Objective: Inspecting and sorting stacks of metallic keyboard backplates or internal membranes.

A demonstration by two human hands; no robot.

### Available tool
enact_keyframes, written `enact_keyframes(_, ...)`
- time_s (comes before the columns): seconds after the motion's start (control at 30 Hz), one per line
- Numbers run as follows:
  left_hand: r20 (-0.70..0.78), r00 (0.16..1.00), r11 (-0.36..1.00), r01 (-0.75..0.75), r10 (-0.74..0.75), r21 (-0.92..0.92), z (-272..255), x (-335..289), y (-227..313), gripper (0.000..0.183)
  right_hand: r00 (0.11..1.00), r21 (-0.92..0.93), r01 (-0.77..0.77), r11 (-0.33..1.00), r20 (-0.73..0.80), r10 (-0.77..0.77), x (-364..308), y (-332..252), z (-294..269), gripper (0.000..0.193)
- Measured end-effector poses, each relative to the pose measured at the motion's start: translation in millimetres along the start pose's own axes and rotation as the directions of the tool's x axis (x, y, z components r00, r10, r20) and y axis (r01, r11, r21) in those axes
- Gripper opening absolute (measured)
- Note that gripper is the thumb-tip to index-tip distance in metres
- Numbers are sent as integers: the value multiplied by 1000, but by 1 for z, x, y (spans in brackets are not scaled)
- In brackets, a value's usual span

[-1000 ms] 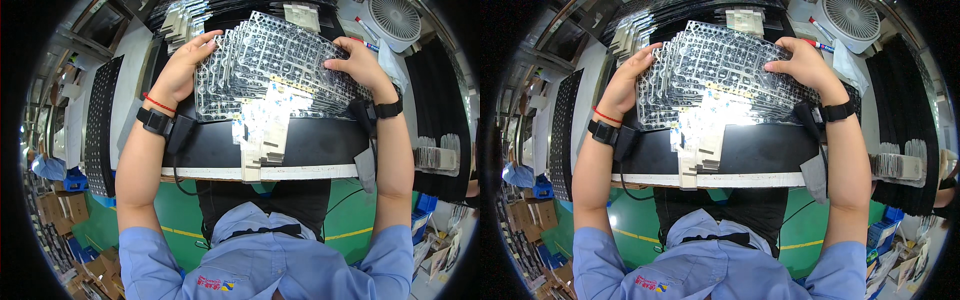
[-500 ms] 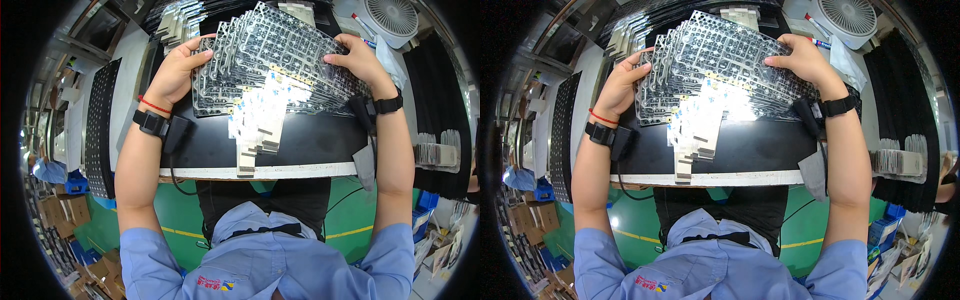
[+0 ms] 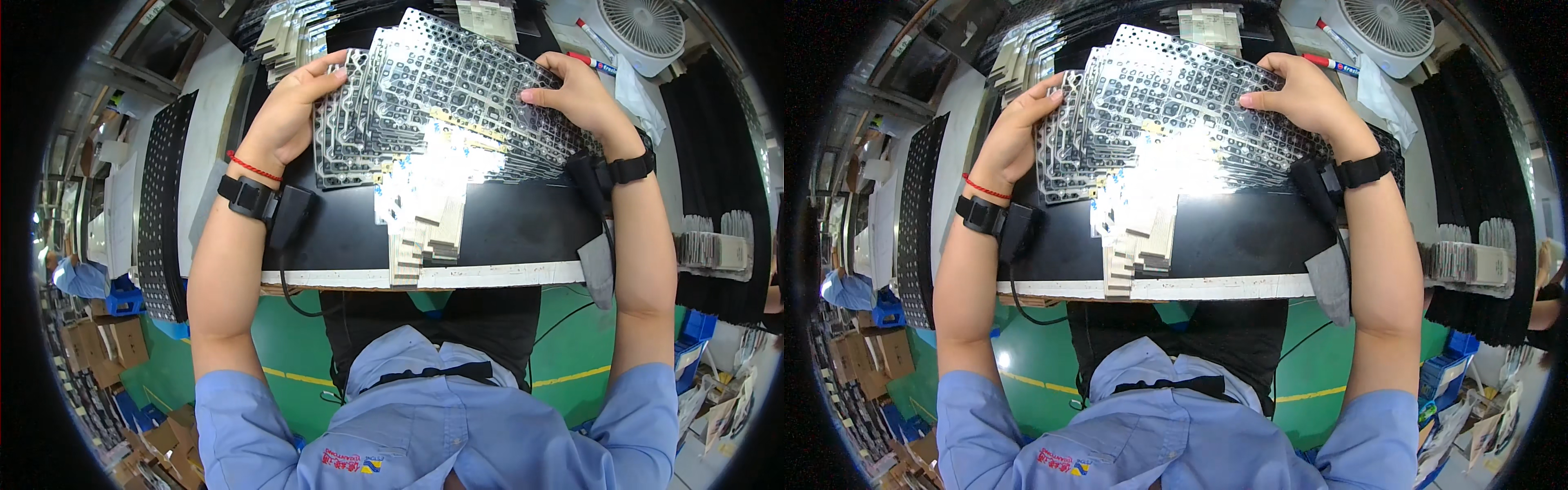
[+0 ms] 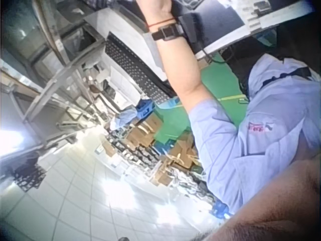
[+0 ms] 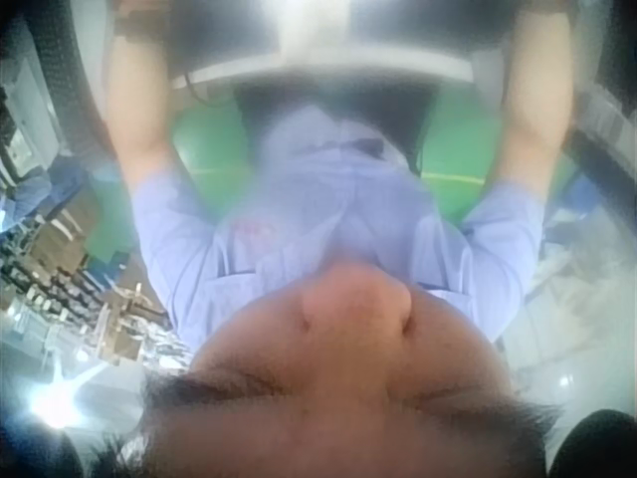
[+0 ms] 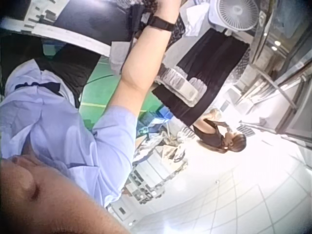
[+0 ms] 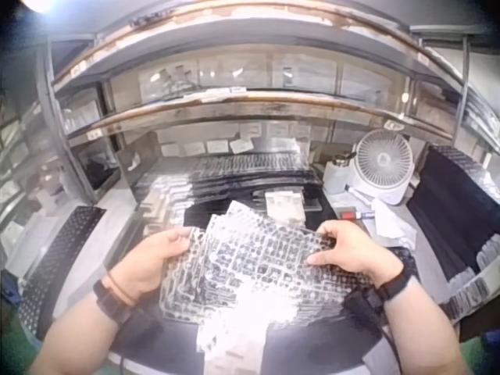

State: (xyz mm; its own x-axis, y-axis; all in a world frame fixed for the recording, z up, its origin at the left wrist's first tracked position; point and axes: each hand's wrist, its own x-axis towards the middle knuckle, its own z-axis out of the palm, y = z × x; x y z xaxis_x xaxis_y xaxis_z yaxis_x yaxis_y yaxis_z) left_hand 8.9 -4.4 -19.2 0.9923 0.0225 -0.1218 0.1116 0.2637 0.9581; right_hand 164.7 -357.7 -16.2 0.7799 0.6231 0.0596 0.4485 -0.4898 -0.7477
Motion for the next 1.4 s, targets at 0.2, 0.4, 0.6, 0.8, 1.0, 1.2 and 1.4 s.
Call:
enact_keyframes(0.2,198,979,999,-50,52,-12,-2,-2,4,45,1000,-49,-2,999,-21,1,0,8,-7,41)
enact_keyframes(0.4,110,992,997,-69,67,20,-6,2,-4,36,999,-26,-35,999,1,35,2,9,-13,41)
enact_keyframes(0.6,93,993,995,-83,77,63,-9,5,-7,31,998,-2,-61,998,-8,61,2,12,-16,41)
enact_keyframes(0.8,20,997,997,-77,76,28,-9,5,-9,27,996,-33,-92,995,11,92,1,7,-17,30)
enact_keyframes(1.0,74,996,999,-52,51,5,-7,3,-2,38,997,-38,-79,996,-24,78,0,13,-22,39)
enact_keyframes(1.2,90,995,999,-40,40,-3,-8,0,0,40,995,-97,-101,990,1,102,2,14,-23,34)
enact_keyframes(1.4,94,995,999,-41,40,10,-12,3,-5,30,995,-51,-99,994,-31,97,0,14,-25,37)
